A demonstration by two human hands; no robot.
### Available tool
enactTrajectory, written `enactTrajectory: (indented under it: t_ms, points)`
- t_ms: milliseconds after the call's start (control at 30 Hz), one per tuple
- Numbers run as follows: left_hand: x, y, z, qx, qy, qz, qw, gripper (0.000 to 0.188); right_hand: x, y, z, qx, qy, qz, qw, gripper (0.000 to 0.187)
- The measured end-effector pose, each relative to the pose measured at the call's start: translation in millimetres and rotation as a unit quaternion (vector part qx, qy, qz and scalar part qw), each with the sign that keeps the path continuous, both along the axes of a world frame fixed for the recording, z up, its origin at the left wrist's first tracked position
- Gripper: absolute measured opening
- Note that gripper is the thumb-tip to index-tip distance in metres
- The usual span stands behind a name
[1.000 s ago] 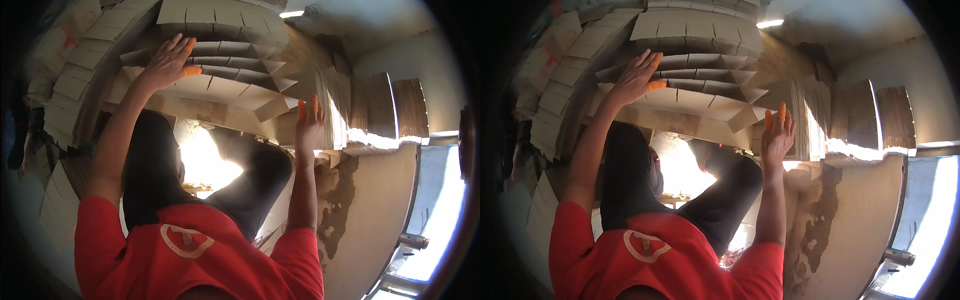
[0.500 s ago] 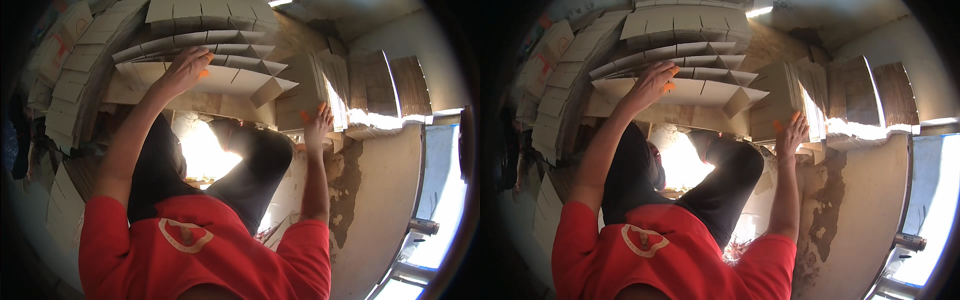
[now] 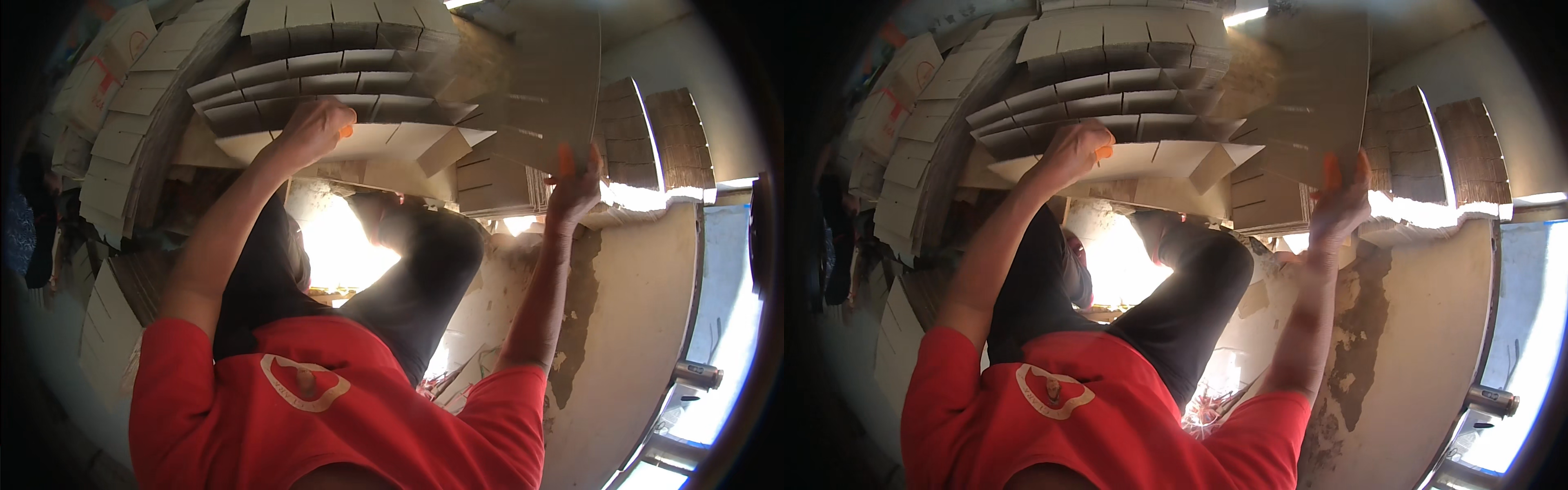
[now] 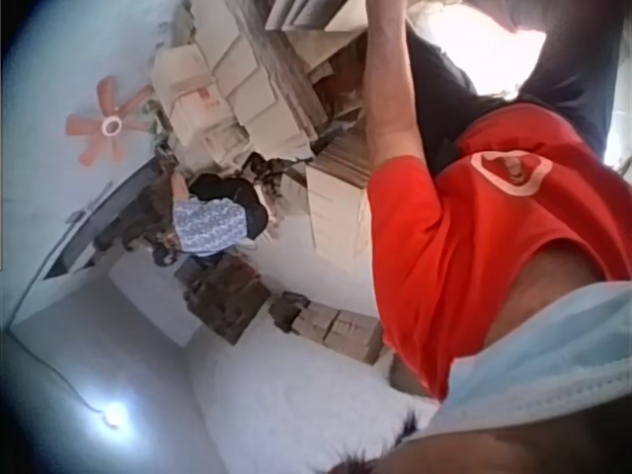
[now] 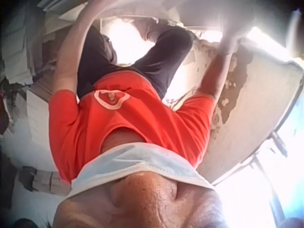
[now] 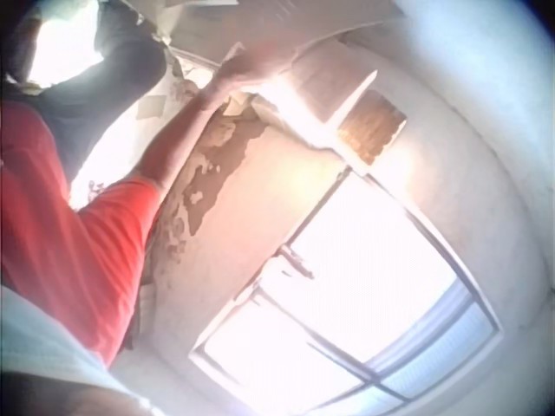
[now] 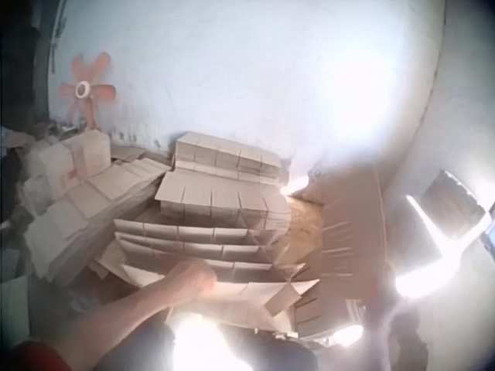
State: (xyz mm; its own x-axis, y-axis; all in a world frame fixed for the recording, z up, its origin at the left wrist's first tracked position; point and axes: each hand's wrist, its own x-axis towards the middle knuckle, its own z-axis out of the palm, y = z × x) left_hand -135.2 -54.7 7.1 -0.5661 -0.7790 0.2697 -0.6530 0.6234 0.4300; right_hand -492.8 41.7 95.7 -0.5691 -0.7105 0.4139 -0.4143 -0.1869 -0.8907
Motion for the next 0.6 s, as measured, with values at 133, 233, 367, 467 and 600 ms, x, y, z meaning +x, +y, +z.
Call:
enactTrajectory:
  t_ms: [133,233,367,467,600]
  points:
    - [3.1,9.1,5.3,-0.033,0.042,0.01,0.998,0.019,50.8,-9.0,43.4,0.035,0.071,0.076,0.994,0.05]
    - [10.9,13.6,7.6,-0.02,0.052,0.046,0.997,0.02,59.8,-20.5,39.1,0.043,0.131,0.139,0.981,0.056]
    - [21.5,12.7,1.8,0.024,0.009,0.061,0.998,0.019,79.2,-32.2,35.5,0.054,0.093,0.203,0.973,0.055]
    - [18.4,13.8,3.3,0.021,0.001,0.055,0.998,0.016,87.6,-39.6,30.2,0.083,0.093,0.198,0.972,0.056]
    - [19.9,13.8,0.2,-0.008,0.018,0.042,0.999,0.014,88.1,-45.1,21.2,0.086,0.109,0.209,0.968,0.056]
